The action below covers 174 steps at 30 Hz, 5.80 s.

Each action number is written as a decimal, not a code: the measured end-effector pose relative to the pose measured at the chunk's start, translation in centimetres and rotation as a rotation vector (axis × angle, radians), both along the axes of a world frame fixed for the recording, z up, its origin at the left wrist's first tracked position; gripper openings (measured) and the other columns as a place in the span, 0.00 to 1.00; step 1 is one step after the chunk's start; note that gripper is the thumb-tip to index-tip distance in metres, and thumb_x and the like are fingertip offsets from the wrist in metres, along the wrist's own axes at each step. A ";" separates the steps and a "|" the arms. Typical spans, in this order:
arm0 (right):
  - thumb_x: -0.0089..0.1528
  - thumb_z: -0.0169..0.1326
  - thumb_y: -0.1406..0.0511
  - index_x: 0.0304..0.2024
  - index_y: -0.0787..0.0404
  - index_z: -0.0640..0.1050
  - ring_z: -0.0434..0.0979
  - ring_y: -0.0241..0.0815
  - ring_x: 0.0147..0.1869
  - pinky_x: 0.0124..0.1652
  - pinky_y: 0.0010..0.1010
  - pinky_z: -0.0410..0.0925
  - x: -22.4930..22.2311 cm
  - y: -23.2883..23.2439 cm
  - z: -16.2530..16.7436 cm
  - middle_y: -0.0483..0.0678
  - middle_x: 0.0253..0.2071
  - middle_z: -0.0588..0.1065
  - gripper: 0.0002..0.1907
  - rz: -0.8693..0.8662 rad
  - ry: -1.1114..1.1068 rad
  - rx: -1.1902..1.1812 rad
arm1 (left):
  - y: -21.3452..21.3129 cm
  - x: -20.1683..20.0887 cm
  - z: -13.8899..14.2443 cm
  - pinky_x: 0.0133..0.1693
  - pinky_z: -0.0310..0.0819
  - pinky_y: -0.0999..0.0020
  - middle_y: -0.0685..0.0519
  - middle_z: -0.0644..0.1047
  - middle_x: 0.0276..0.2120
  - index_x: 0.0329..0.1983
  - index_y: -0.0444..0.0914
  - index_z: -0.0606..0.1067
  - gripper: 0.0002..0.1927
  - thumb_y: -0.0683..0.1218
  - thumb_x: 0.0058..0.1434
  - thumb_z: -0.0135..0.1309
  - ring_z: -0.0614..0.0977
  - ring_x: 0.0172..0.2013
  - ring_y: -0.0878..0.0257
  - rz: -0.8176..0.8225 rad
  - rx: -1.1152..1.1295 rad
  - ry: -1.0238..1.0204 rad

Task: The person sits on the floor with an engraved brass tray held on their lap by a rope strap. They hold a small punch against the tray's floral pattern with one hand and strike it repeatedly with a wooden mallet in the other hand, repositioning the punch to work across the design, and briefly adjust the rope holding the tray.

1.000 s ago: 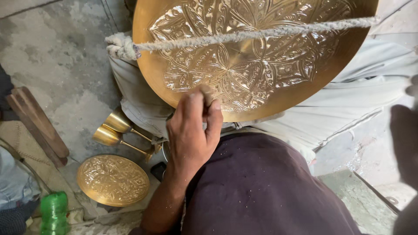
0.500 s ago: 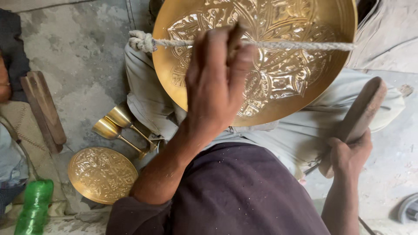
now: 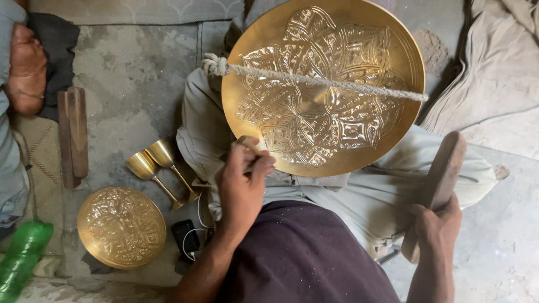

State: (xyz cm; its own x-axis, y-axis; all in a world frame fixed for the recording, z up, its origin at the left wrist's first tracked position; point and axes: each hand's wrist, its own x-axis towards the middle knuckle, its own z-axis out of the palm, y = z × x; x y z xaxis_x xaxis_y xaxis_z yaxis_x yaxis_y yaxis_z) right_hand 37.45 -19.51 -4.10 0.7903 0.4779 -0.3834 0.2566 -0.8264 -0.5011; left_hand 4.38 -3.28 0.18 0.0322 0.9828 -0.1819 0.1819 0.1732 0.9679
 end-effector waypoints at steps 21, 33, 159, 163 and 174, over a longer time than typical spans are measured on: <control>0.59 0.54 0.73 0.59 0.67 0.73 0.76 0.57 0.45 0.43 0.44 0.71 -11.0 19.6 17.3 0.59 0.45 0.74 0.25 1.181 -0.678 0.404 | 1.5 2.0 -2.1 0.33 0.75 0.57 0.47 0.75 0.32 0.41 0.34 0.67 0.12 0.44 0.69 0.58 0.83 0.32 0.51 -0.120 0.309 0.172; 0.59 0.55 0.71 0.55 0.53 0.79 0.79 0.42 0.36 0.39 0.34 0.71 -11.4 22.5 19.0 0.47 0.41 0.81 0.20 1.470 -1.066 -0.001 | 2.8 1.4 -2.6 0.35 0.75 0.56 0.45 0.77 0.35 0.46 0.33 0.69 0.12 0.42 0.68 0.60 0.83 0.36 0.49 -0.193 0.286 0.173; 0.60 0.58 0.68 0.66 0.52 0.73 0.79 0.46 0.37 0.40 0.36 0.73 -12.2 21.7 16.8 0.52 0.43 0.79 0.30 1.553 -0.940 -0.406 | 3.0 -0.1 -4.2 0.32 0.74 0.60 0.48 0.75 0.31 0.40 0.34 0.69 0.13 0.45 0.67 0.60 0.82 0.31 0.54 -0.251 0.193 0.182; 0.67 0.57 0.73 0.65 0.55 0.71 0.77 0.51 0.46 0.47 0.40 0.71 -10.4 20.1 16.3 0.53 0.45 0.75 0.24 1.310 -0.746 -0.039 | 3.7 0.3 -4.4 0.34 0.74 0.58 0.48 0.76 0.31 0.41 0.34 0.69 0.13 0.44 0.67 0.61 0.82 0.33 0.53 -0.326 0.226 0.165; 0.57 0.59 0.74 0.56 0.58 0.76 0.82 0.50 0.37 0.40 0.43 0.74 -9.5 13.9 14.6 0.55 0.39 0.78 0.24 1.157 -0.731 -0.339 | 7.4 1.4 -5.2 0.39 0.85 0.71 0.49 0.81 0.41 0.54 0.37 0.73 0.12 0.35 0.69 0.53 0.87 0.41 0.62 -0.865 0.282 0.221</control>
